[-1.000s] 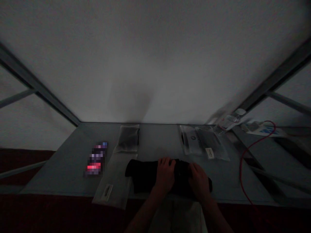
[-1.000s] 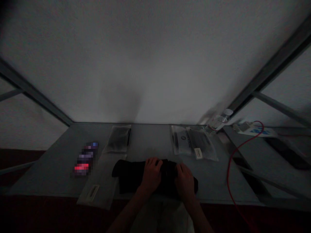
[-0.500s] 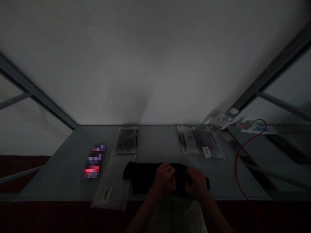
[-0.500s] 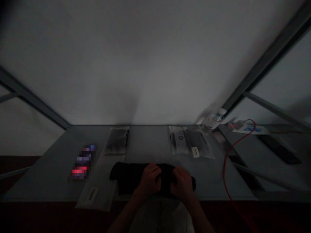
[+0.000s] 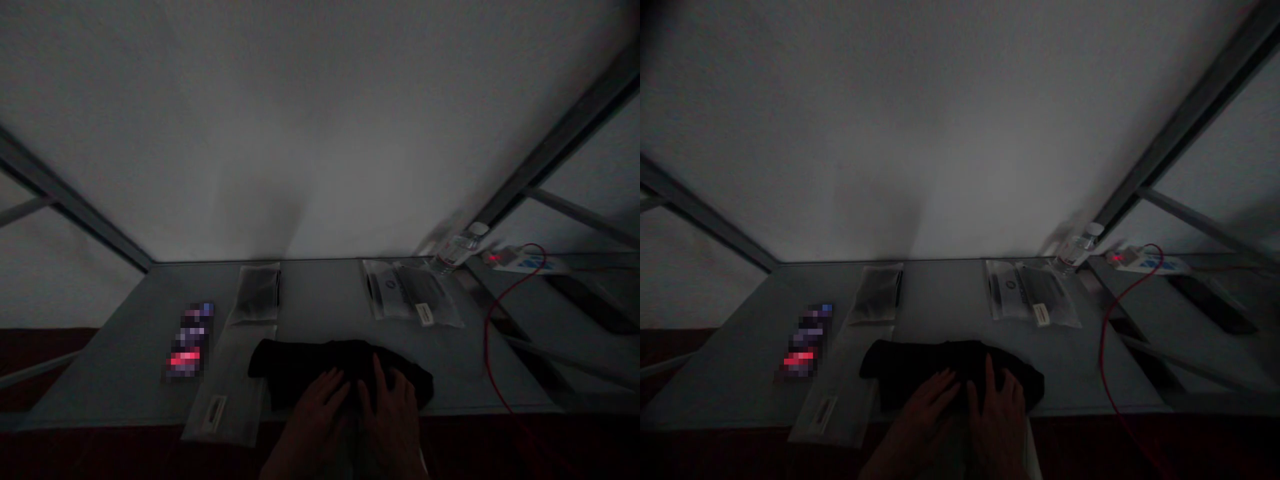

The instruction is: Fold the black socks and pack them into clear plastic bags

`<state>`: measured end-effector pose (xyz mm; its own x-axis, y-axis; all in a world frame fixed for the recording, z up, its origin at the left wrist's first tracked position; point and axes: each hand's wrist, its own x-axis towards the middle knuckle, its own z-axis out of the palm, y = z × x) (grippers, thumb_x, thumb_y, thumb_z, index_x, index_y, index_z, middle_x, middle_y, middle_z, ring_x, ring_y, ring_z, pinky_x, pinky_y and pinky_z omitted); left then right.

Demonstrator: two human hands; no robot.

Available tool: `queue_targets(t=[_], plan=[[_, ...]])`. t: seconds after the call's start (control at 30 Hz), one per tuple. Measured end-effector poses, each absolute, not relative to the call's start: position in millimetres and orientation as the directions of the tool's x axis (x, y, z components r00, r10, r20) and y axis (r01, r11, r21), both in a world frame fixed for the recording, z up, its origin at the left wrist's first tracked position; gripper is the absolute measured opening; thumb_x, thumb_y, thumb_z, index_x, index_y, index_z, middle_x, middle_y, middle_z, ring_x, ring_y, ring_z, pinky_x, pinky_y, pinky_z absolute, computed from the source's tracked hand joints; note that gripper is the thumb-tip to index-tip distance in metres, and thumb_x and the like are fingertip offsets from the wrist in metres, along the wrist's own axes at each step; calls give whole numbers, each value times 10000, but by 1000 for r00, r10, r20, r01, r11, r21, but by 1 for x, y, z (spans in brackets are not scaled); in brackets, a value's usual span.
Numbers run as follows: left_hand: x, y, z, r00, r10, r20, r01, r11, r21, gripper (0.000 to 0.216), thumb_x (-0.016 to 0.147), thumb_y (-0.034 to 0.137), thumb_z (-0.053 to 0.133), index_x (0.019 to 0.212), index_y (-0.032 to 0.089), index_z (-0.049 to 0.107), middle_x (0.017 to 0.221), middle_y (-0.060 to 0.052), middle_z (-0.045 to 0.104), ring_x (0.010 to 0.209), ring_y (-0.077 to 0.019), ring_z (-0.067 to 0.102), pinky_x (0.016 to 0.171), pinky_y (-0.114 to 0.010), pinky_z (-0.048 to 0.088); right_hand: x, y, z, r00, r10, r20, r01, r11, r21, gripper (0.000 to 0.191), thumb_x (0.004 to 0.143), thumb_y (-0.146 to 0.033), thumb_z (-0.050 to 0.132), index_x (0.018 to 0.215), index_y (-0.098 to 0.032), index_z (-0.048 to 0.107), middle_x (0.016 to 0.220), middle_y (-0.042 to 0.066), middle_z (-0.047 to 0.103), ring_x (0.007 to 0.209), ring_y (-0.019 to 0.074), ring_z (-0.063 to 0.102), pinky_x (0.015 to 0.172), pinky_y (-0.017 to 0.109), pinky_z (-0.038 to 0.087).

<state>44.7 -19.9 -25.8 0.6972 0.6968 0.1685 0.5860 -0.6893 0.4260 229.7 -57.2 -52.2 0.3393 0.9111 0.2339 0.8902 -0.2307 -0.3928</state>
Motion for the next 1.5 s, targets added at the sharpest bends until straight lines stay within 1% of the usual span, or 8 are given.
queue_targets(t=[0.17, 0.3, 0.47, 0.67, 0.83, 1.13, 1.33, 1.5], plan=[[-3, -10, -19, 487, 834, 259, 808, -543, 230, 794, 790, 241, 606, 1501, 191, 257, 1525, -136, 359, 1418, -320, 292, 1089, -561, 360, 216, -35, -51, 404, 867, 291, 871, -267, -412, 565, 898, -527, 451, 1296, -135, 537, 1248, 266, 473, 1253, 469, 397, 989, 739, 249], [-9, -16, -44, 540, 791, 288, 814, -578, 60, 797, 763, 379, 640, 1470, 172, 336, 1470, -160, 432, 1363, -342, 372, 1066, -547, 372, 200, -11, -48, 363, 894, 262, 875, -230, -426, 565, 890, -515, 479, 1283, -113, 534, 1298, 283, 479, 1298, 463, 378, 1045, 730, 162], [12, -40, -81, 369, 801, 472, 906, -423, 8, 527, 766, 150, 539, 1293, 157, 552, 1299, -183, 575, 1181, -306, 543, 944, -447, 467, 191, 18, -45, 154, 970, 188, 905, -63, -421, 504, 858, -286, 515, 1328, -107, 485, 1415, 249, 448, 1378, 412, 321, 1114, 646, 153], [16, -46, -70, 534, 710, 459, 822, -563, -86, 476, 812, 148, 484, 1277, 186, 579, 1260, -180, 616, 1166, -289, 560, 928, -457, 455, 202, 53, -34, -56, 993, 104, 900, 95, -424, 570, 744, -142, 516, 1311, -96, 491, 1459, 209, 436, 1412, 364, 285, 1145, 612, 126], [24, -49, -73, 494, 665, 559, 816, -578, -34, 372, 895, 188, 434, 1208, 233, 629, 1193, -146, 665, 1132, -238, 592, 927, -401, 461, 204, 71, -35, -200, 973, 113, 882, 229, -412, 656, 634, -38, 496, 1288, -85, 504, 1476, 178, 431, 1425, 313, 275, 1174, 557, 89], [37, -45, -80, 596, 631, 497, 738, -674, -31, 492, 887, 176, 482, 1374, 246, 496, 1315, -128, 600, 1201, -240, 568, 937, -355, 485, 213, 120, -41, -484, 851, 203, 735, 522, -434, 646, 620, 37, 444, 1226, -148, 573, 1423, 104, 518, 1408, 207, 329, 1185, 497, 142], [46, -43, -87, 630, 644, 434, 733, -678, -59, 647, 881, 173, 519, 1488, 258, 310, 1482, -166, 417, 1317, -285, 463, 998, -428, 450, 216, 118, -39, -347, 857, 382, 764, 494, -415, 526, 754, 8, 441, 1231, -146, 599, 1473, 138, 445, 1404, 247, 336, 1138, 506, 292], [30, -40, -79, 643, 672, 368, 706, -706, 54, 694, 828, 43, 468, 1480, 232, 321, 1451, -158, 462, 1315, -237, 471, 984, -356, 482, 238, 42, -34, -268, 865, 424, 668, 484, -566, 327, 914, -182, 466, 1212, -202, 600, 1374, 120, 550, 1301, 209, 484, 1062, 439, 431]])
